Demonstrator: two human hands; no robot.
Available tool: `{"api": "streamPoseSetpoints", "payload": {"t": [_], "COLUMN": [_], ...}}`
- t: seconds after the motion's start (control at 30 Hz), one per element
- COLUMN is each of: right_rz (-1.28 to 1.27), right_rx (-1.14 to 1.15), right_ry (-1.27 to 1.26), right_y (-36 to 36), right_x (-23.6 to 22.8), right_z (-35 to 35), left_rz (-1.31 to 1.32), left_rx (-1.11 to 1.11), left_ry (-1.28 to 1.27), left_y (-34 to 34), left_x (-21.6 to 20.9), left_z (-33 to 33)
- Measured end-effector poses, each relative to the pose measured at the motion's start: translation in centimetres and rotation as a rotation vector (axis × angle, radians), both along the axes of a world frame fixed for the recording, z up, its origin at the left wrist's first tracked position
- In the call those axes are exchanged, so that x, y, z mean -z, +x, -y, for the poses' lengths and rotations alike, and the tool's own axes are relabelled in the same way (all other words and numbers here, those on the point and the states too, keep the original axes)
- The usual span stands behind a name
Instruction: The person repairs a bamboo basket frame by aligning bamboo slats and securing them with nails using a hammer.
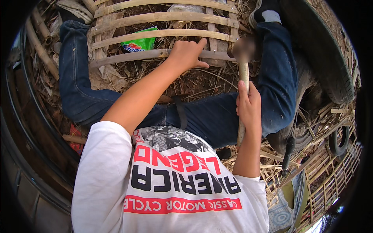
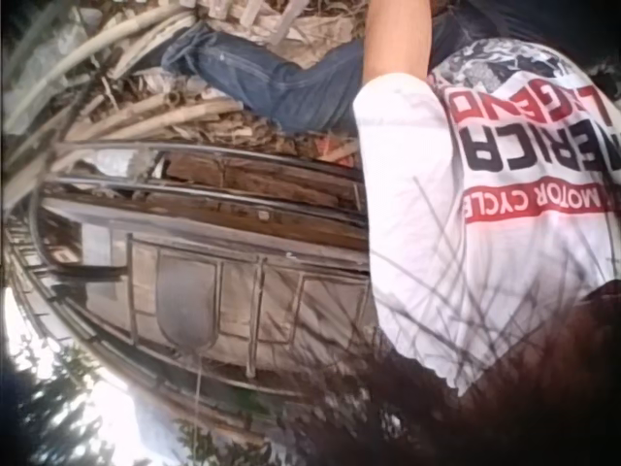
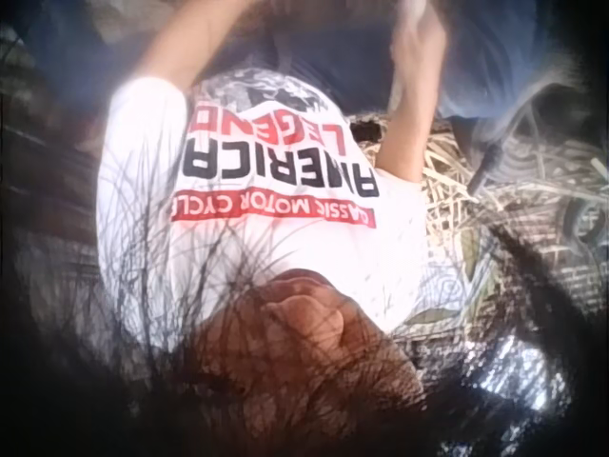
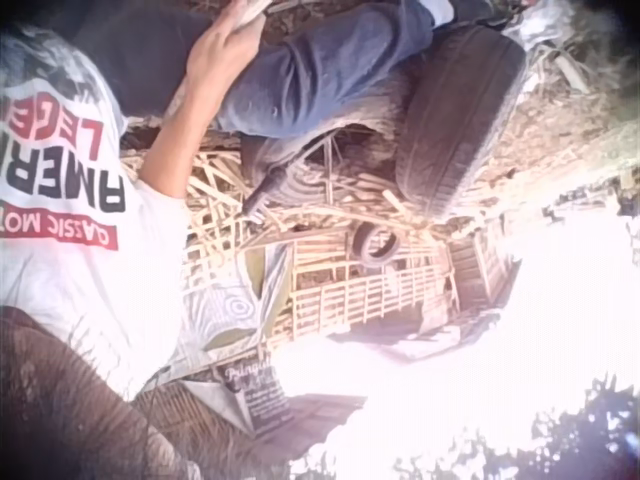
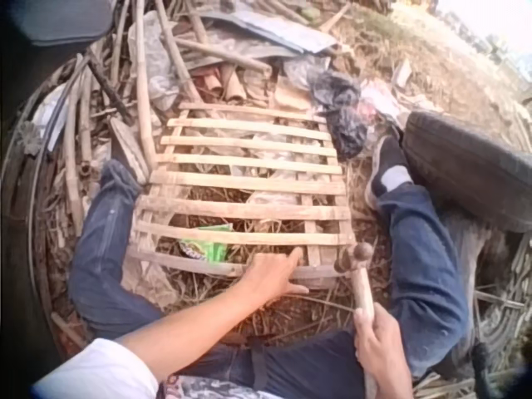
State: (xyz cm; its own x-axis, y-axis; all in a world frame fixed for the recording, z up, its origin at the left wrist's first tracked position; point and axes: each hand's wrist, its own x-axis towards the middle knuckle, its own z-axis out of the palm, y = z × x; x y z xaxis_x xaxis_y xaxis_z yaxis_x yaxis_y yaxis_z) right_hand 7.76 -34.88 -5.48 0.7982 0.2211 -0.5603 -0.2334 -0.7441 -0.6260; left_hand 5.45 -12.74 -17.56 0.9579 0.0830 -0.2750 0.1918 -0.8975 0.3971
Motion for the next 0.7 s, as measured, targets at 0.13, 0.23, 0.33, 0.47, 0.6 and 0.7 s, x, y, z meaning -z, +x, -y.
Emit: {"api": "streamPoseSetpoints", "payload": {"t": [0.13,0.23,0.33,0.47,0.6,0.7], "right_rz": [0.046,0.075,0.133,0.173,0.220,0.149], "right_rx": [-0.083,-0.170,-0.274,-0.340,-0.378,-0.308], "right_ry": [-0.024,-0.029,-0.071,-0.137,-0.162,-0.174], "right_y": [0.2,0.2,0.3,0.8,1.2,1.1], "right_x": [0.8,0.9,0.1,-0.7,-0.5,-0.9], "right_z": [0.0,-1.0,-2.4,-3.5,-3.6,-3.4], "left_rz": [0.032,-0.065,-0.181,-0.207,-0.237,-0.206], "left_rx": [0.173,0.183,0.146,0.081,0.072,0.082], "left_ry": [0.110,0.102,0.145,0.179,0.165,0.223], "left_y": [-1.3,-1.1,-0.4,-0.1,-0.1,-0.8], "left_x": [-0.2,0.4,0.7,1.1,0.6,-0.2], "left_z": [-0.8,-1.0,-0.3,0.5,0.3,1.1]}}
